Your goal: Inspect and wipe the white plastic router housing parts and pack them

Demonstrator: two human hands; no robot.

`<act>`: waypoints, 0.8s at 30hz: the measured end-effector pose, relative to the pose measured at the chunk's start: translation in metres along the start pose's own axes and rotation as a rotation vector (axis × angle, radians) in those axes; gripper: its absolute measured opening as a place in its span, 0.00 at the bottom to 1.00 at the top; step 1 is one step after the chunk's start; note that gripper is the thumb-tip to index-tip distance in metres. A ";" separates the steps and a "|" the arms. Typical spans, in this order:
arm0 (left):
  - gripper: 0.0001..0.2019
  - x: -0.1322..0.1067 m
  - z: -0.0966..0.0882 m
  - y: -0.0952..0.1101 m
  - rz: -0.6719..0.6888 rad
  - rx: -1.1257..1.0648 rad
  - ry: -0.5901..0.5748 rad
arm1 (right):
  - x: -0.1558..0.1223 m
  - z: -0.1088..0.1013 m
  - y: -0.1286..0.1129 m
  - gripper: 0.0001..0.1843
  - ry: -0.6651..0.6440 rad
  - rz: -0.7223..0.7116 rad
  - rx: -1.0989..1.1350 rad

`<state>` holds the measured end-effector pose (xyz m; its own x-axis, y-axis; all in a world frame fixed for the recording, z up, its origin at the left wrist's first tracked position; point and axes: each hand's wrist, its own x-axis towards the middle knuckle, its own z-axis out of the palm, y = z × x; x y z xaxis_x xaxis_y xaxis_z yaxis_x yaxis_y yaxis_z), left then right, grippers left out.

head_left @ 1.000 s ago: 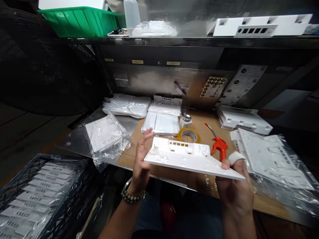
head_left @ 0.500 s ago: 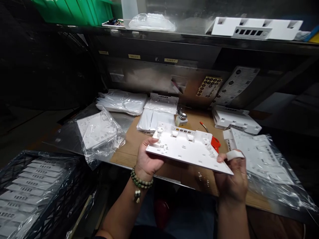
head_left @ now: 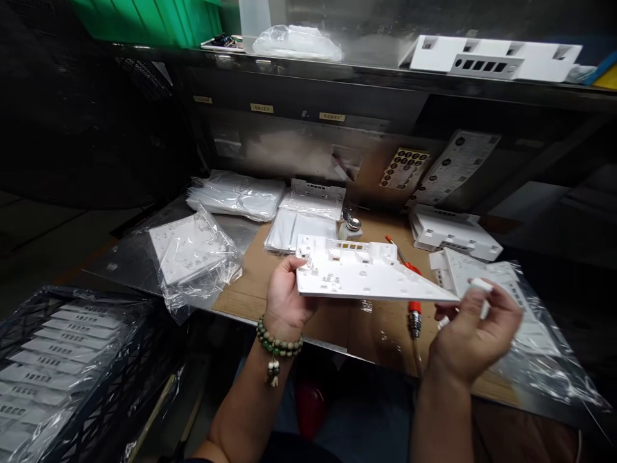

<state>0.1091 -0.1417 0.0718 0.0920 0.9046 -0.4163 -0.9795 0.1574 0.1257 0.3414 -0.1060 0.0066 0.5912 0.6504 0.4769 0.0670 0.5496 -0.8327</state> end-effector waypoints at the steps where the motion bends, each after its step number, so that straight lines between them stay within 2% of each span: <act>1: 0.40 0.000 0.001 -0.001 0.016 -0.015 0.000 | -0.007 0.003 -0.005 0.14 0.065 -0.073 -0.015; 2: 0.41 -0.001 0.002 -0.002 0.034 -0.030 0.006 | -0.017 0.005 -0.010 0.12 0.080 -0.139 -0.019; 3: 0.41 -0.001 0.002 -0.003 0.054 -0.045 0.017 | -0.028 0.008 -0.017 0.11 0.038 -0.202 -0.023; 7: 0.35 0.000 0.006 -0.012 0.117 -0.064 0.053 | -0.076 0.020 -0.040 0.15 -0.373 -0.413 -0.060; 10: 0.28 -0.001 0.006 -0.017 0.131 -0.022 0.029 | -0.098 0.027 -0.047 0.21 -0.542 -0.435 -0.055; 17: 0.33 0.000 0.003 -0.018 0.076 -0.031 -0.004 | -0.112 0.035 -0.052 0.22 -0.528 -0.456 -0.053; 21: 0.33 -0.002 0.003 -0.020 -0.008 -0.076 0.030 | -0.119 0.041 -0.060 0.23 -0.610 -0.485 0.012; 24: 0.34 -0.004 0.003 -0.022 -0.014 -0.065 0.048 | -0.121 0.041 -0.059 0.24 -0.630 -0.506 0.040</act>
<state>0.1304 -0.1476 0.0735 0.0981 0.8823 -0.4604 -0.9880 0.1419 0.0615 0.2332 -0.1957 0.0098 -0.0680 0.4848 0.8720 0.1694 0.8669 -0.4688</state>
